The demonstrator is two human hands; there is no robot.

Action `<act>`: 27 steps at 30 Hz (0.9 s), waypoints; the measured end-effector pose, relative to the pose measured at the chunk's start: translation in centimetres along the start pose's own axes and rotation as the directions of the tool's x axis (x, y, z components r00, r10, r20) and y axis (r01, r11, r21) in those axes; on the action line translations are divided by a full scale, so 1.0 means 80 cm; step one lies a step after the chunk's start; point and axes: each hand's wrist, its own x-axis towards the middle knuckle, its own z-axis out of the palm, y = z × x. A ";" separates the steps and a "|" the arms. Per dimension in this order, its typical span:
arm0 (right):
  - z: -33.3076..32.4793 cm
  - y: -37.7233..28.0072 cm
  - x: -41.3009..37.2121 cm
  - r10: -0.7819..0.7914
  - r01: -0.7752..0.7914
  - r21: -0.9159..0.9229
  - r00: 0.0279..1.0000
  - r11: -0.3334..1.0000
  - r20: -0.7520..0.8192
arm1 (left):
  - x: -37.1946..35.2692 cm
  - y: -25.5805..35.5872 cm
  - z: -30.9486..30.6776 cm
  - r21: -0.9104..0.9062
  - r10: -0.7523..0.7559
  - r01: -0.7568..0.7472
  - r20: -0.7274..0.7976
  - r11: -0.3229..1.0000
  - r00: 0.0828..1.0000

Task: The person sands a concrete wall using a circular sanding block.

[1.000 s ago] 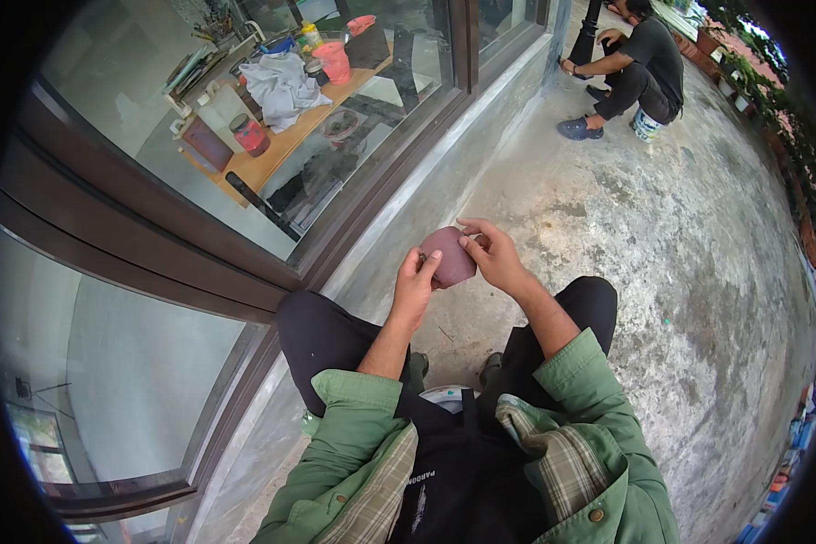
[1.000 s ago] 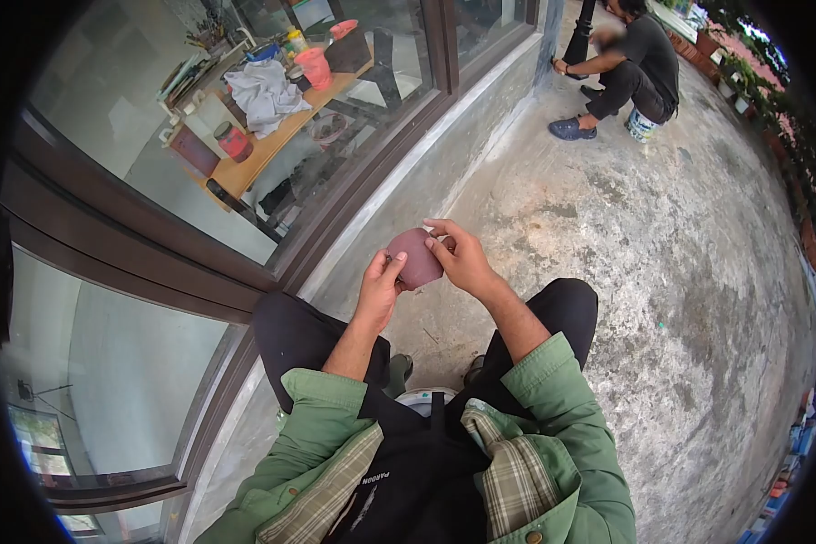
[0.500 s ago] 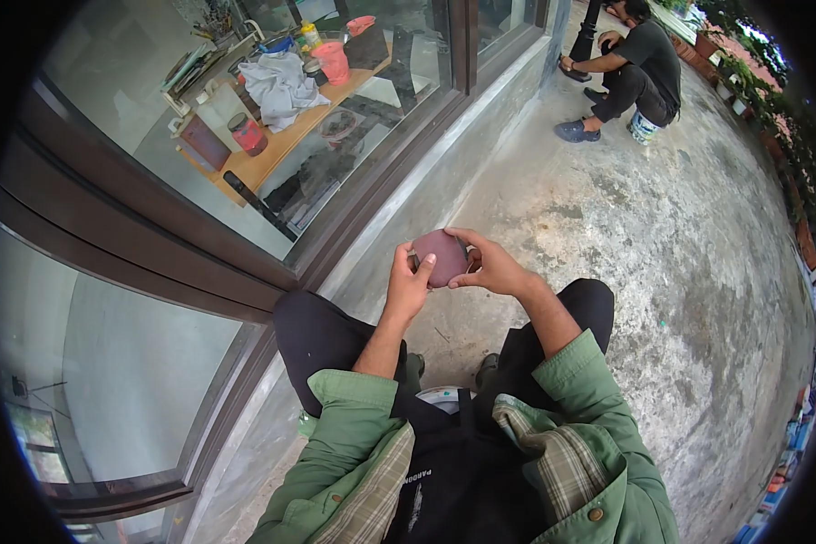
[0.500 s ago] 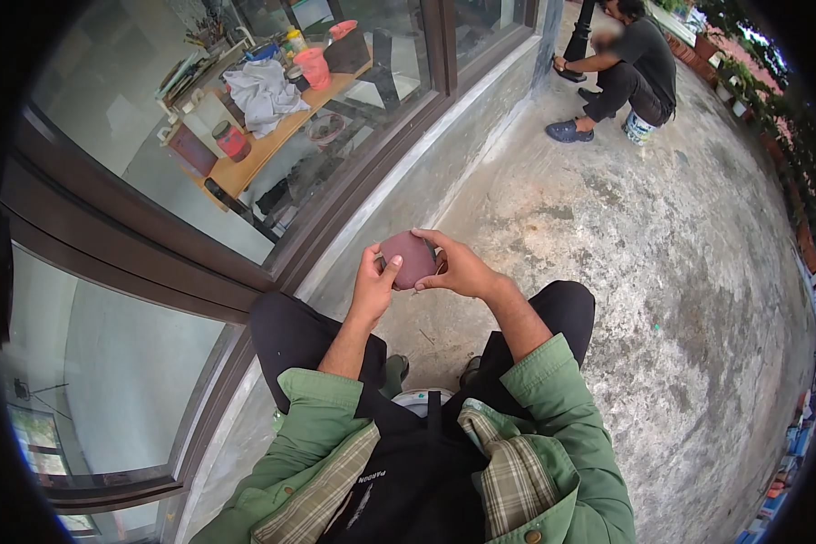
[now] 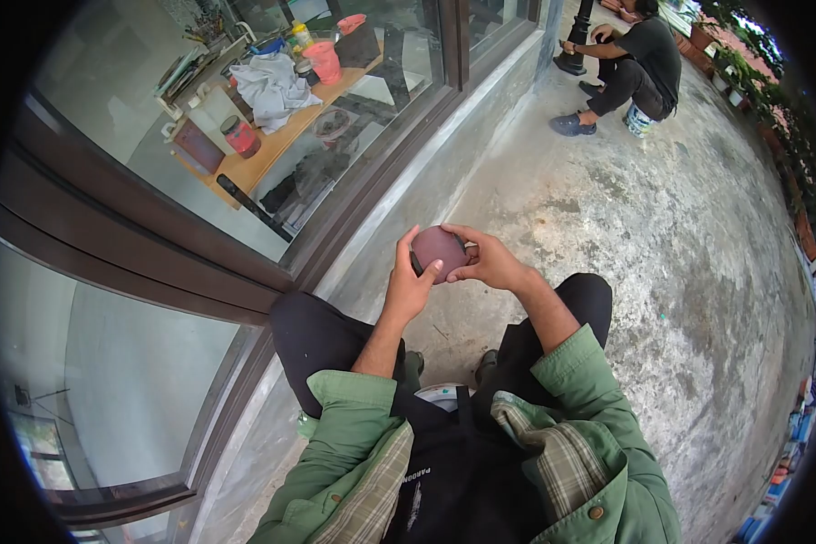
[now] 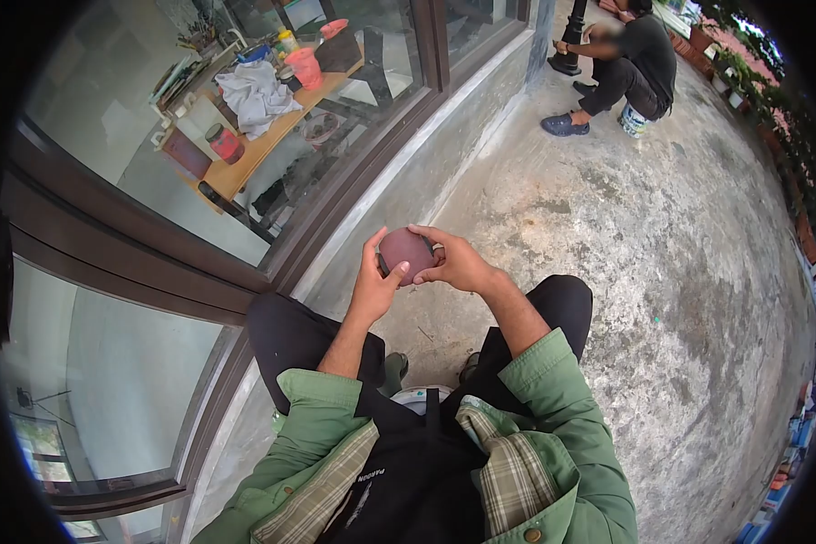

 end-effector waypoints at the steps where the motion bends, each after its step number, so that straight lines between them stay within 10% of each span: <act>1: 0.000 -0.001 -0.001 0.002 -0.002 0.020 1.000 1.000 0.014 | 0.001 -0.004 0.000 0.000 0.001 -0.001 0.000 1.000 1.000; 4: -0.008 0.008 0.002 0.025 -0.027 0.084 0.999 0.996 0.033 | 0.003 -0.003 -0.002 0.053 0.125 -0.125 0.006 0.991 0.992; 11: -0.009 0.016 -0.002 0.131 -0.183 0.688 0.983 0.703 0.129 | -0.004 0.050 -0.011 -0.323 -0.132 0.199 0.216 0.925 0.967; 20: 0.004 -0.016 -0.004 -0.178 0.104 0.547 0.981 0.830 0.084 | -0.008 0.071 -0.020 -0.612 -0.275 0.376 0.256 0.696 0.927; 27: 0.000 -0.008 0.000 -0.078 0.009 0.570 0.992 0.821 0.097 | -0.007 0.070 -0.023 -0.671 -0.293 0.442 0.330 0.596 0.897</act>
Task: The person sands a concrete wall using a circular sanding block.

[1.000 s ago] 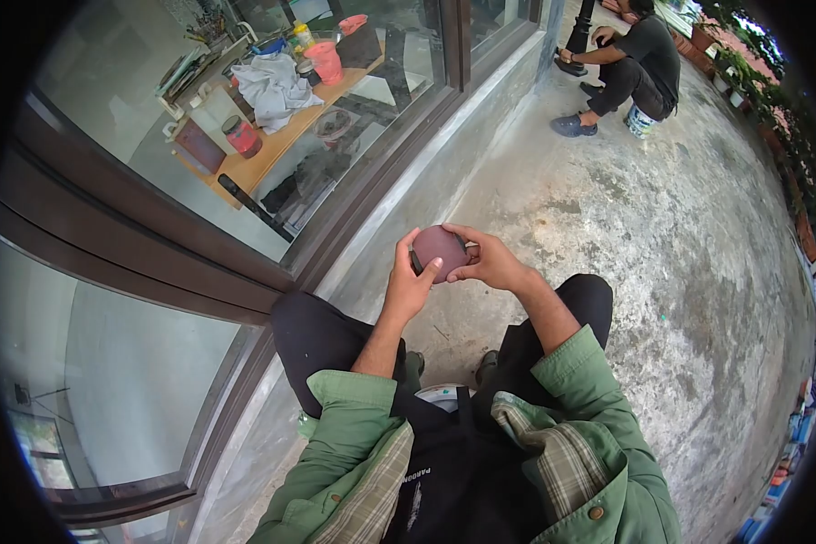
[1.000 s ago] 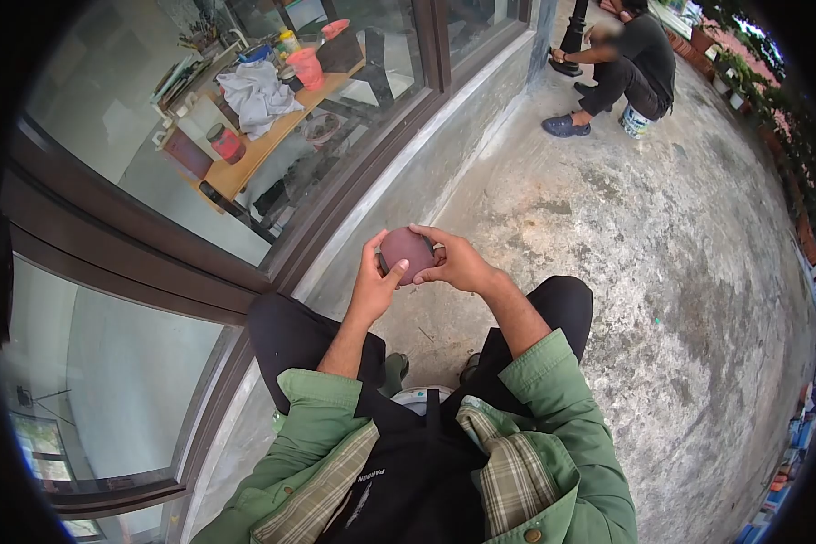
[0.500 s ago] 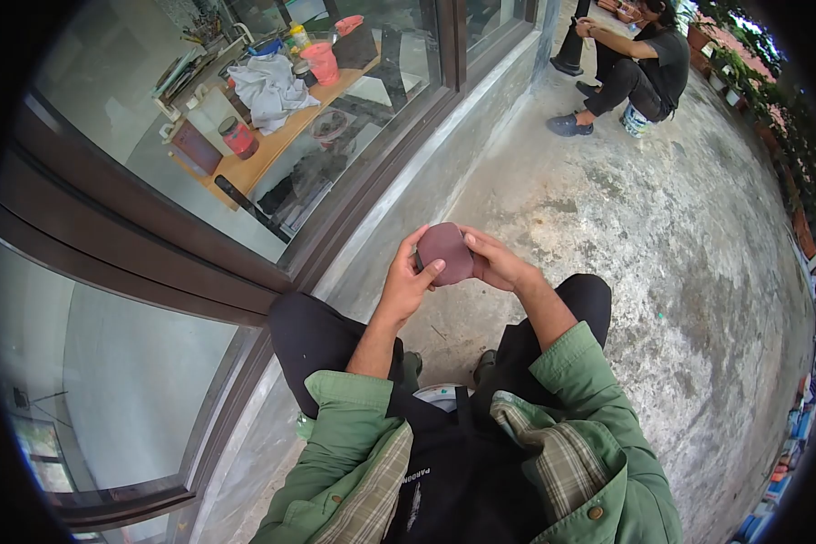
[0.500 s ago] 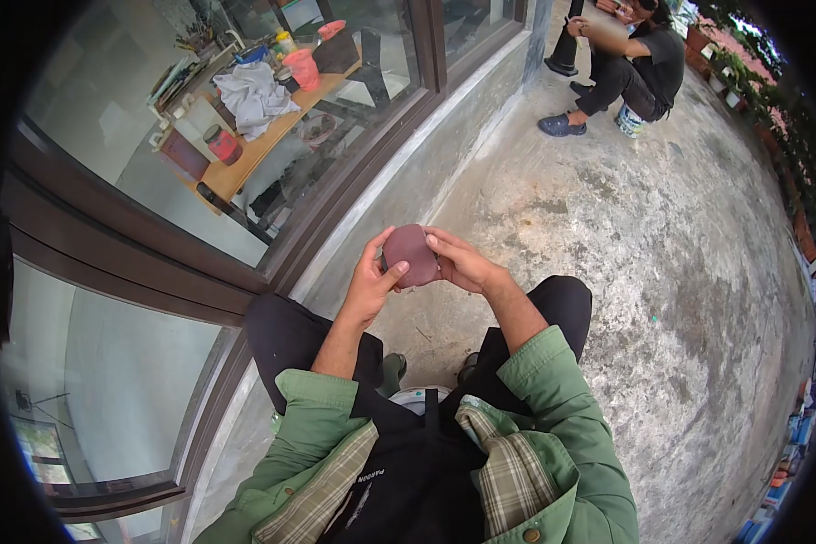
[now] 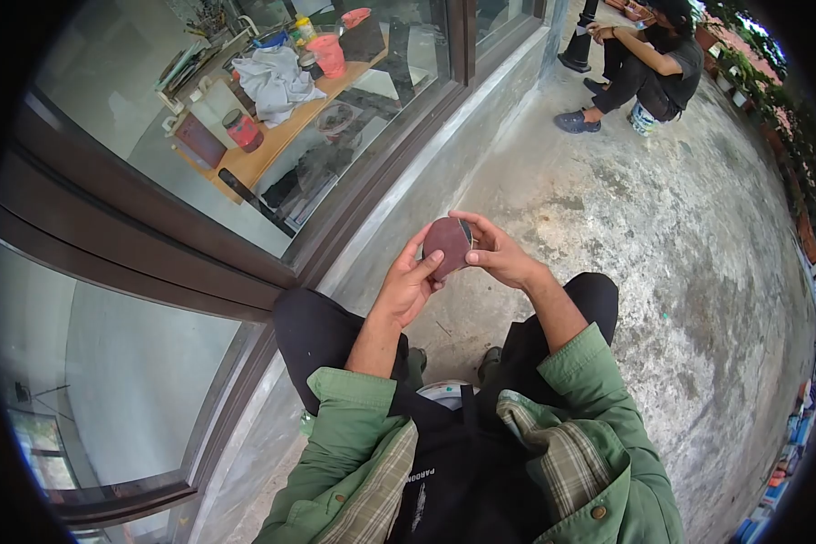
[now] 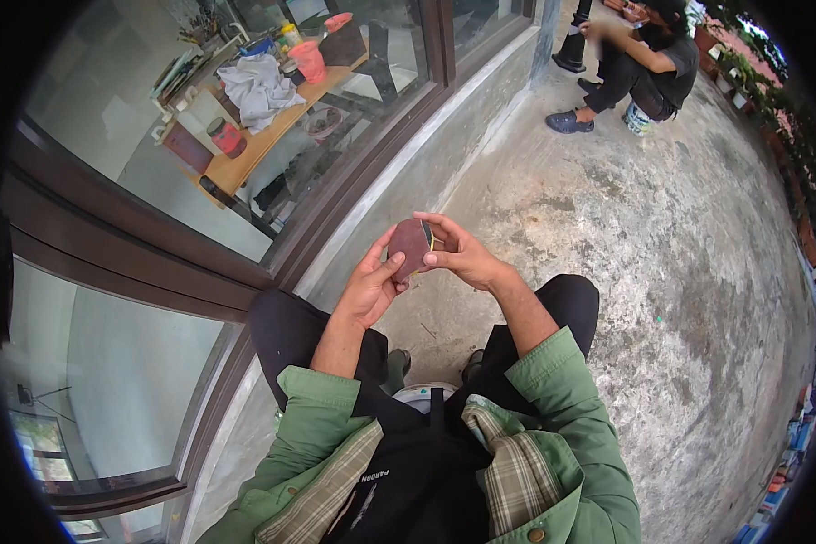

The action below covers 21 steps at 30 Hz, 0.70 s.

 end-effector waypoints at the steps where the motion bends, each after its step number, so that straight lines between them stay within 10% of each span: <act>1: 0.000 0.000 0.000 -0.016 0.016 -0.006 1.000 1.000 0.001 | 0.000 0.000 0.000 0.000 -0.001 0.001 -0.001 1.000 1.000; 13: 0.012 0.007 0.001 -0.006 0.009 0.040 0.998 0.999 -0.063 | 0.001 -0.008 -0.004 -0.170 -0.072 0.072 0.005 0.983 0.997; 21: 0.006 0.002 -0.005 0.024 -0.024 0.102 1.000 0.995 -0.003 | -0.003 -0.005 0.001 0.188 -0.099 0.105 -0.042 0.976 0.994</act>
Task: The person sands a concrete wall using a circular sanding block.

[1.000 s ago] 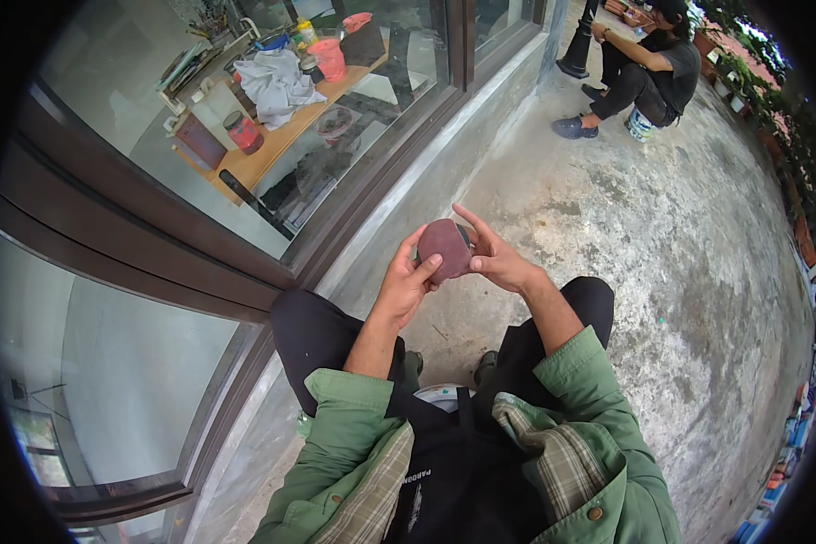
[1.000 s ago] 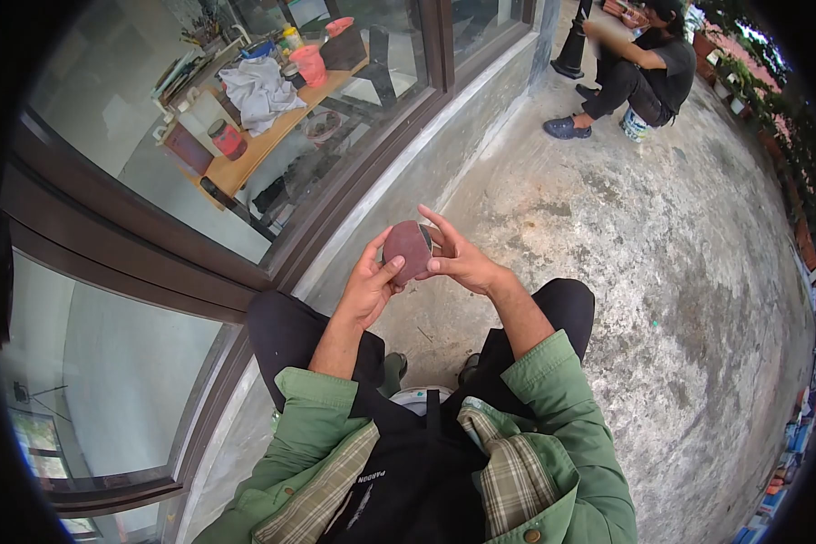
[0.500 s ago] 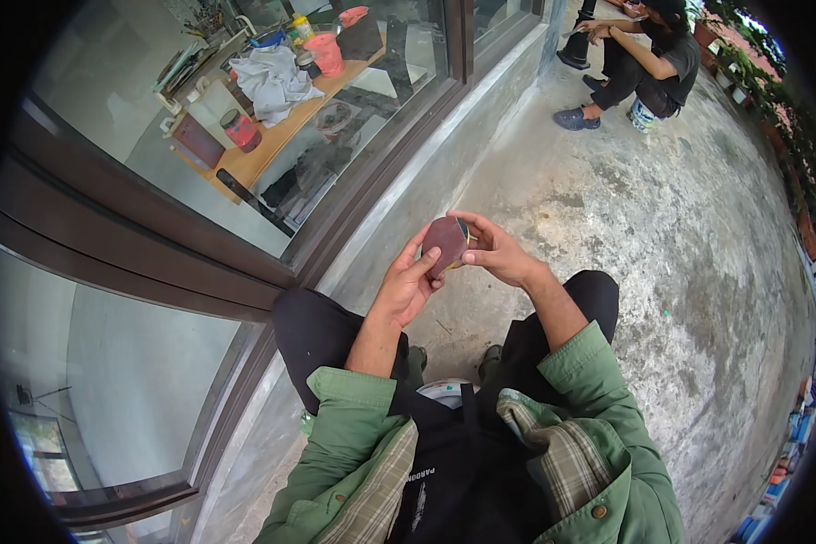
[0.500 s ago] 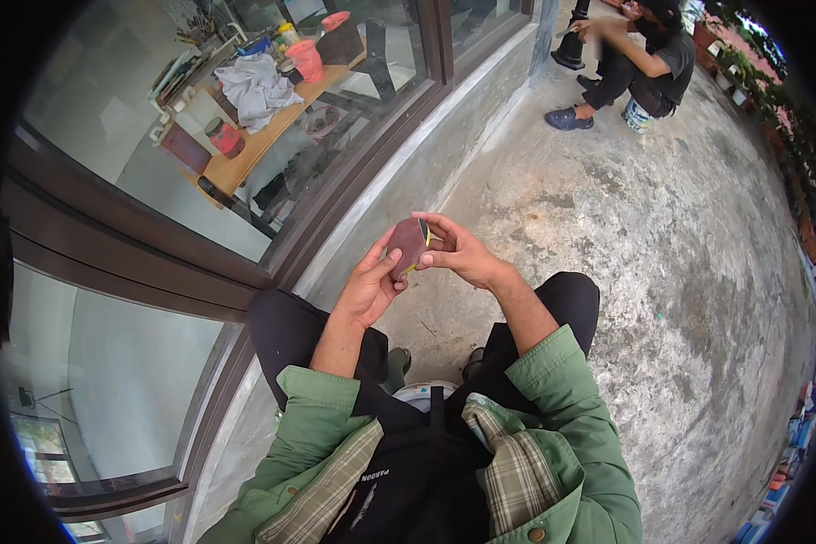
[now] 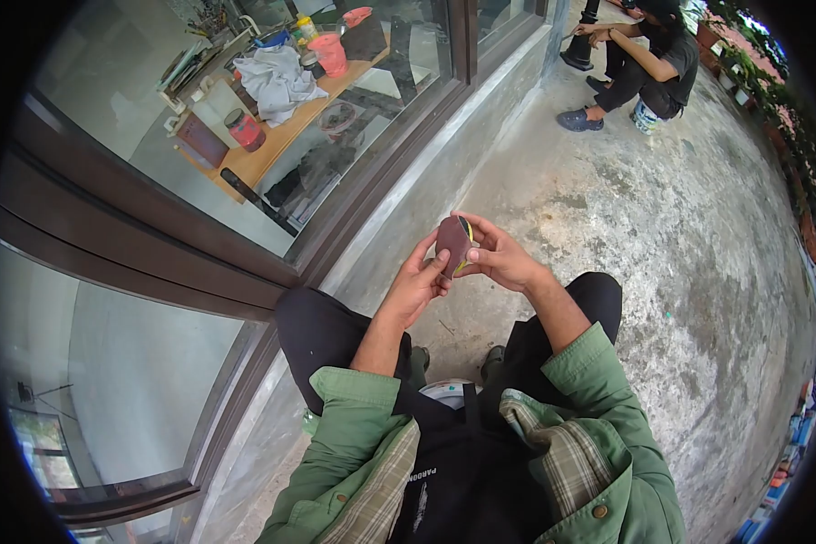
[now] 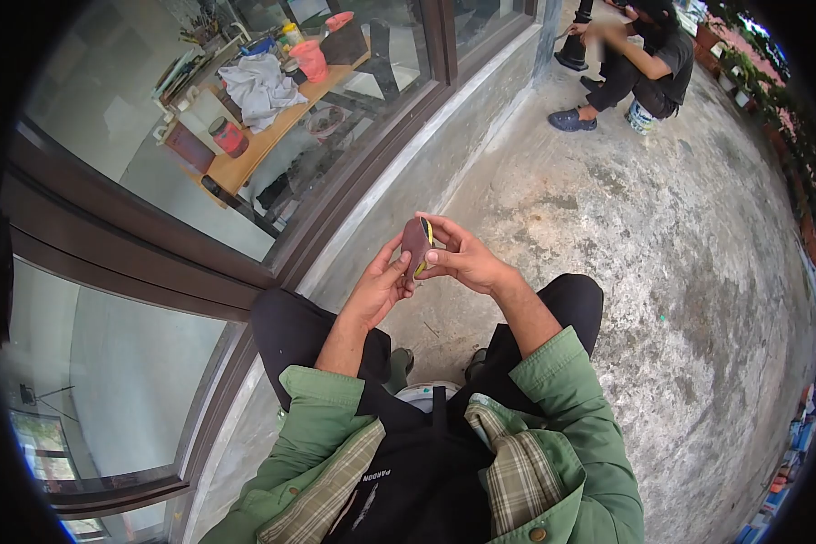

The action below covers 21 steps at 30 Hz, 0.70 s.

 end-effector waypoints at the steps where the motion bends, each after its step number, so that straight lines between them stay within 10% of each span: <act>1: -0.002 -0.002 -0.001 0.009 -0.009 -0.017 1.000 1.000 0.005 | 0.003 -0.001 -0.002 -0.001 0.000 0.000 0.000 1.000 1.000; 6: 0.004 -0.004 -0.004 0.039 -0.040 -0.047 0.999 0.998 -0.010 | 0.017 -0.020 -0.013 0.605 0.287 -0.166 -0.108 0.779 0.952; 21: -0.004 0.016 0.001 0.131 -0.128 -0.087 0.991 0.988 0.032 | 0.007 0.001 -0.021 0.491 0.121 -0.119 0.028 0.863 0.992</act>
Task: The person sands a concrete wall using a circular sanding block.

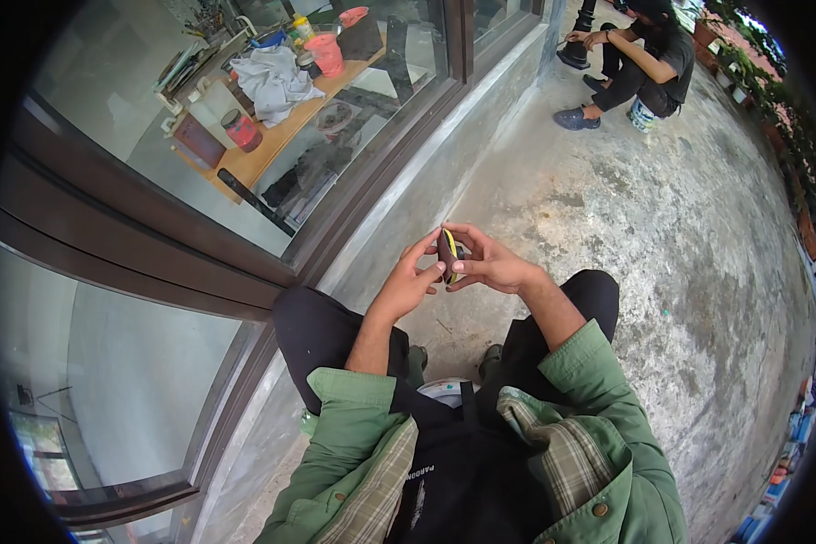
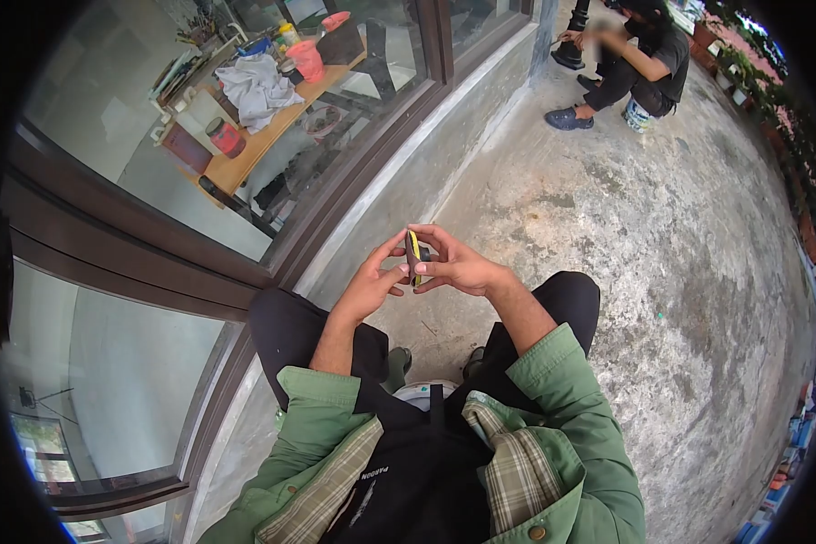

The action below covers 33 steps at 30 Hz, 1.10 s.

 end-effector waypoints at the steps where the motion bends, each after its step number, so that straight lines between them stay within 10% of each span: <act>1: 0.003 -0.002 -0.001 -0.002 0.002 -0.003 1.000 1.000 0.008 | -0.002 0.003 0.001 -0.002 -0.001 0.001 -0.002 1.000 1.000; 33: -0.009 -0.010 -0.001 -0.014 0.008 -0.079 0.997 0.997 -0.081 | 0.008 -0.011 0.024 0.063 0.163 -0.158 -0.079 0.985 0.983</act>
